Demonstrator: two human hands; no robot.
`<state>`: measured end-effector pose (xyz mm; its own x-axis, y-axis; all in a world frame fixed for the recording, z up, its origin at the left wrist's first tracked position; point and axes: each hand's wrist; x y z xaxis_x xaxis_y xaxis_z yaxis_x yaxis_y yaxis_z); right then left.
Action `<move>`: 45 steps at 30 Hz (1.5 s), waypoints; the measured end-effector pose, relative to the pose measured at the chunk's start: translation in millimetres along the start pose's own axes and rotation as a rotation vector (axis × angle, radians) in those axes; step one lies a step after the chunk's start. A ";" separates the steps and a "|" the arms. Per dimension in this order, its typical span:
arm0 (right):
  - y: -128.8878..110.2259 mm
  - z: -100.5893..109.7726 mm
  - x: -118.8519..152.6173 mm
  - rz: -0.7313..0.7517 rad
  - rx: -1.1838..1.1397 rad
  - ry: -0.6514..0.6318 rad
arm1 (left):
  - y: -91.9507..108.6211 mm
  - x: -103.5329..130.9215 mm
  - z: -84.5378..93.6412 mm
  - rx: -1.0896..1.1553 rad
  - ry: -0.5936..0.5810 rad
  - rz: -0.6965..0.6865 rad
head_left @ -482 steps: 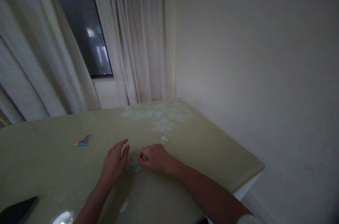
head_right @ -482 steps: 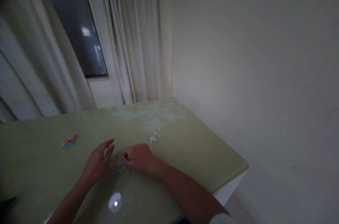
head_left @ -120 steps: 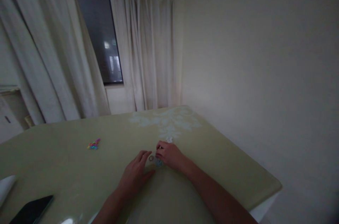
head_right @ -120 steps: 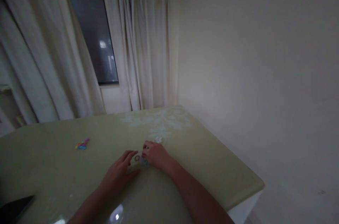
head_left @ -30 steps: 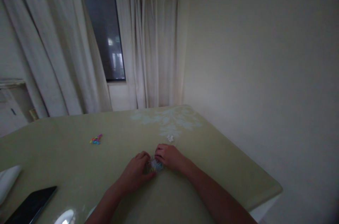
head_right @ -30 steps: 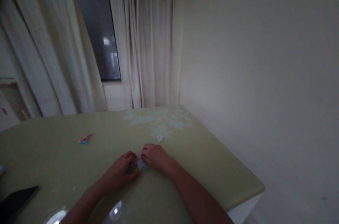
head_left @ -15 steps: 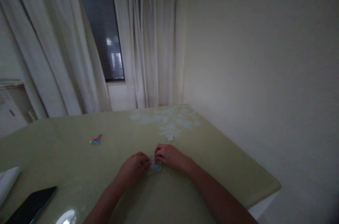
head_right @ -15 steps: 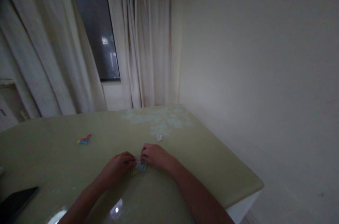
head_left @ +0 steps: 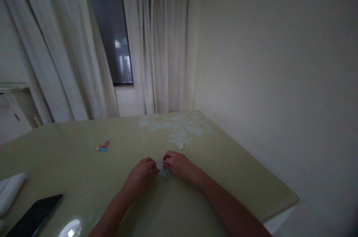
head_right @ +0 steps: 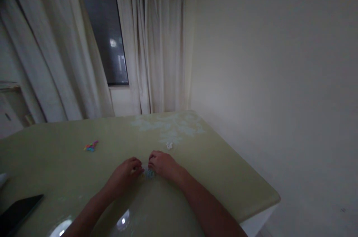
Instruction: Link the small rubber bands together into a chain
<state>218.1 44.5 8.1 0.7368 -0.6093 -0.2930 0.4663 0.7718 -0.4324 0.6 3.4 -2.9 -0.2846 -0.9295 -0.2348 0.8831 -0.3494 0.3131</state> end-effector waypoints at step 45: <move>-3.6 -17.9 -5.1 0.075 0.263 0.181 | -32.2 -6.9 -14.7 0.322 0.163 0.214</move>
<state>203.9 41.5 -4.1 0.6858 -0.5528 -0.4733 0.5416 0.8221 -0.1754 -20.4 22.8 -25.0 -0.0211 -0.9632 -0.2678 0.7467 -0.1933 0.6364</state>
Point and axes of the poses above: each hand's wrist, its own x-axis away from the middle knuckle, its own z-axis out of the back of the hand, y = z × x, and after that the axes turned 12 degrees about -x, right-handed
